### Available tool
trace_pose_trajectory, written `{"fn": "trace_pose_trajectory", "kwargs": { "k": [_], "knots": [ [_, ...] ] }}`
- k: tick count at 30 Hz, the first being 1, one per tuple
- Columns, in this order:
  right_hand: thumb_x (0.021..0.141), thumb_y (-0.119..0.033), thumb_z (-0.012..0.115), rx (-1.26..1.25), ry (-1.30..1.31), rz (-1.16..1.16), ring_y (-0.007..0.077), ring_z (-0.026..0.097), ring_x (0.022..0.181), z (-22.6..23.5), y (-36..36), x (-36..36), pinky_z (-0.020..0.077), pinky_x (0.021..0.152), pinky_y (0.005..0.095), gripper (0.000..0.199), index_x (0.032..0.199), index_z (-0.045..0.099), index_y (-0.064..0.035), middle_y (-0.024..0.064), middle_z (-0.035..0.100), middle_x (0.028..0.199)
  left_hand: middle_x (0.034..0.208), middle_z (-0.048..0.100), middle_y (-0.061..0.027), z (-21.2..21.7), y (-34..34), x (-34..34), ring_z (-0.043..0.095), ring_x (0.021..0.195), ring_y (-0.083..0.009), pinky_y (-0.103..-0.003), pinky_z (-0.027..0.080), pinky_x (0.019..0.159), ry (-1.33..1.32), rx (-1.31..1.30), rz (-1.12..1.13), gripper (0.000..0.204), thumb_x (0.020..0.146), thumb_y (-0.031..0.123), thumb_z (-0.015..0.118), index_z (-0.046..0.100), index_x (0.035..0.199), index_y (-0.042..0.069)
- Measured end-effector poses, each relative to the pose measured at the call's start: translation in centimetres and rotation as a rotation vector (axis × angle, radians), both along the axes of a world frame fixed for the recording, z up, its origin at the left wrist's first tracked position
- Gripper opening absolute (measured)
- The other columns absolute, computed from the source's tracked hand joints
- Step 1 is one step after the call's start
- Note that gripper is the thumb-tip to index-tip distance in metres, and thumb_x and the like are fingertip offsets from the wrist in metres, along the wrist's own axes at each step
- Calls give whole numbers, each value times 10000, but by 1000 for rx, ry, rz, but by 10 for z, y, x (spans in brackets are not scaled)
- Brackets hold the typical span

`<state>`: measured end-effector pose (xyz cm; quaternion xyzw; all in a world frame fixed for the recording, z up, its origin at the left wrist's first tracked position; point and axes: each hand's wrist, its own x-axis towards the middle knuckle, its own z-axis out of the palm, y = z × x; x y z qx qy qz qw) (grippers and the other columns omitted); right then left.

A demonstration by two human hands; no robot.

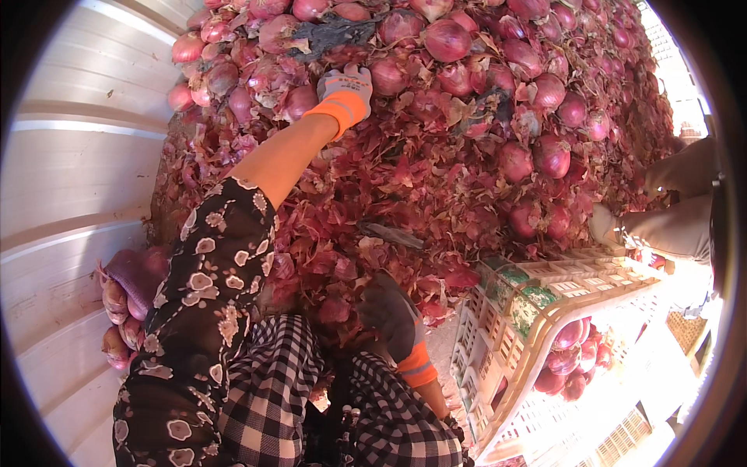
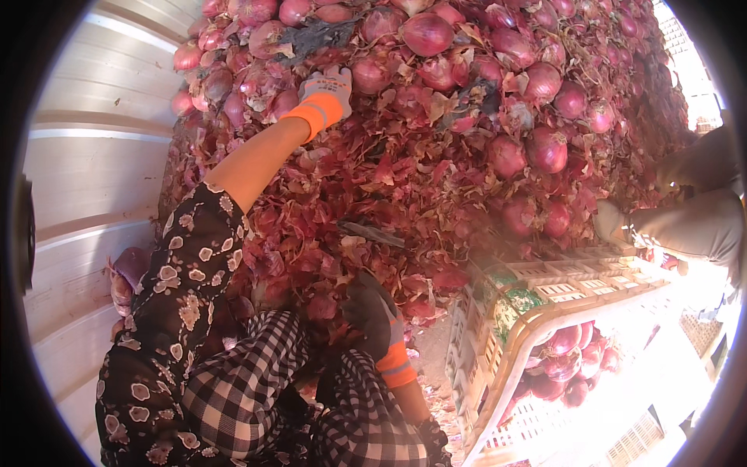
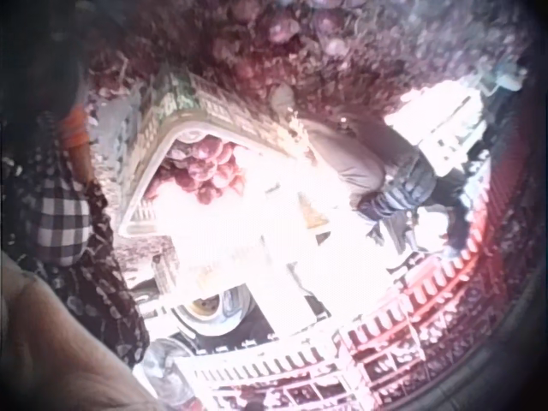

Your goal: The person carries a crate of onions and then sorts individual onions from a large pile on the floor, removing loose skins by hand and using a knife to trim the ends before placing them into a purple mesh bag and empty plastic crates.

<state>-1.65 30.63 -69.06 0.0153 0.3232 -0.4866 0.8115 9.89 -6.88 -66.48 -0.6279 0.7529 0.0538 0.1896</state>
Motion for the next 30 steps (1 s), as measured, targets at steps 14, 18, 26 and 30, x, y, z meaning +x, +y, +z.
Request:
{"fn": "trace_pose_trajectory", "kwargs": {
  "k": [14, 18, 26, 30],
  "knots": [
    [927, -421, 427, -35, 47, -277, 251, 578, 992, 40, -104, -12, 511, 825, 410, 499, 1240, 465, -35, 135, 559, 1162, 731, 649, -123, 45, 110, -11, 613, 663, -227, -323, 478, 637, 829, 34, -89, 237, 809, 262, 638, 665, 903, 45],
    [921, -410, 451, 3, -312, -276, 307, 593, 991, 48, -72, -9, 509, 831, 486, 439, 1226, 493, -97, 165, 578, 1154, 1308, 455, -141, 91, 22, -68, 582, 985, -345, -406, 454, 882, 495, -281, -207, 627, 834, 408, 543, 326, 1358, 139],
    [928, -271, 491, -1, -564, -169, 330, 562, 1049, 30, -40, 3, 480, 901, 427, 482, 1353, 372, -77, 193, 565, 1138, 1407, 323, -173, 18, -80, -126, 530, 1065, -376, -445, 446, 926, 298, -536, -189, 654, 843, 362, 575, 319, 1363, 59],
    [947, -245, 435, -209, -152, -187, 317, 546, 1068, 54, -58, 1, 466, 911, 434, 482, 1366, 331, -30, 144, 542, 1191, 1196, 568, -128, 48, -51, -55, 579, 1046, -268, -366, 500, 810, 821, -370, -337, 663, 715, 385, 687, 489, 1281, 102]
  ]
}}
